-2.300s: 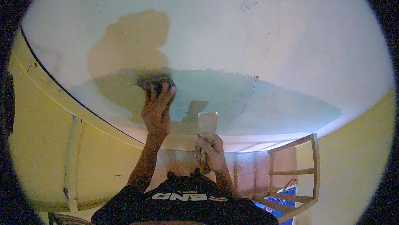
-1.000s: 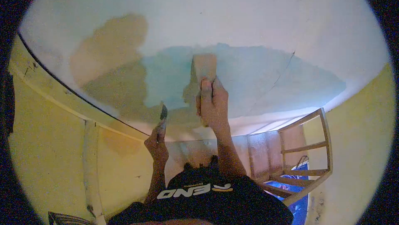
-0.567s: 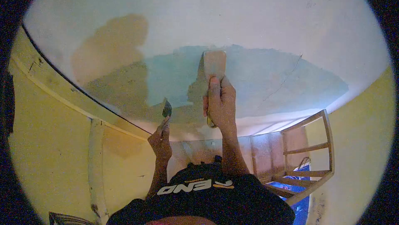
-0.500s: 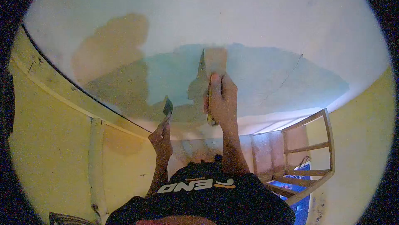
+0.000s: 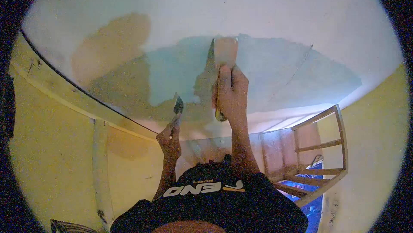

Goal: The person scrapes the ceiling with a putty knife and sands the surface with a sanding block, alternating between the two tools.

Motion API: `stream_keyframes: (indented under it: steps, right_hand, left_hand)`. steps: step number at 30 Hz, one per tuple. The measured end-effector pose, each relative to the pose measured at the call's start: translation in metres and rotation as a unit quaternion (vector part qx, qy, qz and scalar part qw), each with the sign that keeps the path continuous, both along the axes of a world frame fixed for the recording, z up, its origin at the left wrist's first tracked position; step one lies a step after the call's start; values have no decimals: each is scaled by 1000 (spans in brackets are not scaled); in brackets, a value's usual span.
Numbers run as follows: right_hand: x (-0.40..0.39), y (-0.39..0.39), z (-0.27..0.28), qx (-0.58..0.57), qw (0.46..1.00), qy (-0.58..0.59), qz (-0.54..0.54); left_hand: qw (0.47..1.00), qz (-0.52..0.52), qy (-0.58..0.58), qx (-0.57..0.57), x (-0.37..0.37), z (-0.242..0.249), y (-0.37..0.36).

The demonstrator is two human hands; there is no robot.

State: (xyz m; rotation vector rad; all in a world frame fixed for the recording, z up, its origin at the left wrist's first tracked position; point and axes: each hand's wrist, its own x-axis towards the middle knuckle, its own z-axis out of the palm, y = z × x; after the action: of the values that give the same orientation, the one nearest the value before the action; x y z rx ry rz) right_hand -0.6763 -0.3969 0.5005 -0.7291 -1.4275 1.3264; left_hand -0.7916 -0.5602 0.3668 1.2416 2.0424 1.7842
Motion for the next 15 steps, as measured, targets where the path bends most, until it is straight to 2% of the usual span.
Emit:
stream_keyframes:
  steps: [3, 7, 15]
  right_hand:
    - [1, -6, -5, -1, 1000, -1, -14]
    - [2, -1, 9, 2, 1000, -26, -10]
    - [-1, -5, -2, 13, 1000, -22, -7]
  left_hand:
    - [999, 30, 21, 13, 1, -8, -1]
    - [999, 33, -4, 1, 1, -3, -8]
    - [1000, 26, -1, 14, -1, -7, -4]
